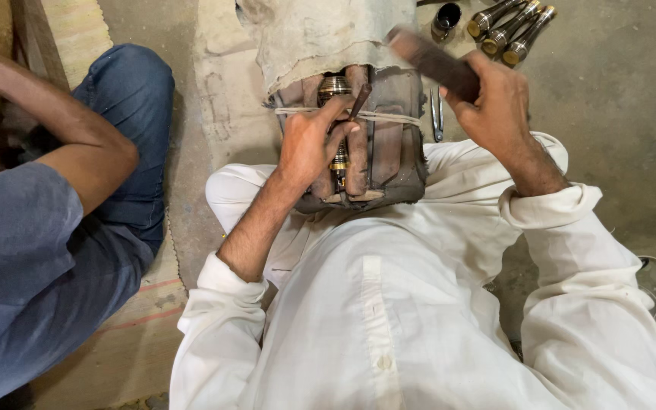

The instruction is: The person sits cross-legged on the floor with a brass vessel held in a leather sand bag on their lap and engraves decorative patterns into it, tapping a small chisel with a wooden mallet and repositioning the vessel between strikes.

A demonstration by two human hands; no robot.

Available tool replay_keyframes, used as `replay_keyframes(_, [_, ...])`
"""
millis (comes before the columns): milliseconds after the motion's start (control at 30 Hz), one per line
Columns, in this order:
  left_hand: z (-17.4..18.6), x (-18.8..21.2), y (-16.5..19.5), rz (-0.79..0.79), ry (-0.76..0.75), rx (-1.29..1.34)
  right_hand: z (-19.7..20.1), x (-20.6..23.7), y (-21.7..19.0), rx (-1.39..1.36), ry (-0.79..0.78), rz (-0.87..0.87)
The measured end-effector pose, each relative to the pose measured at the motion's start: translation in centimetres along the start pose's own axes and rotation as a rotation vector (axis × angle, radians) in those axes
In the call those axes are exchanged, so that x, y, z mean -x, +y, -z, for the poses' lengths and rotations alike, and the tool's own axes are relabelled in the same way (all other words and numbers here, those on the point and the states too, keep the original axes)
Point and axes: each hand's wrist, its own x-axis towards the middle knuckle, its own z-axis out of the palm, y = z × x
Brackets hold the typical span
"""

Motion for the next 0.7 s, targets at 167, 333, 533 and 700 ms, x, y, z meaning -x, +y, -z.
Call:
replay_keyframes(167, [0.3, -0.1, 0.7, -0.041, 0.009, -0.032, 1.9, -0.3, -1.7, 0.197, 0.101, 0.282])
replay_keyframes(333, [0.6, -0.2, 0.8, -0.023, -0.01, -0.032, 2.8, -0.4, -2.7, 0.31, 0.068, 0.322])
replay_keyframes(533, [0.6, -0.2, 1.0, -0.062, 0.035, -0.036, 2.5, -0.9, -2.4, 0.006, 0.001, -0.069])
replay_keyframes(700, [0.8, -0.3, 1.3, -0.021, -0.032, -0.076, 2.4, -0.6, -1.4, 0.251, 0.102, 0.344])
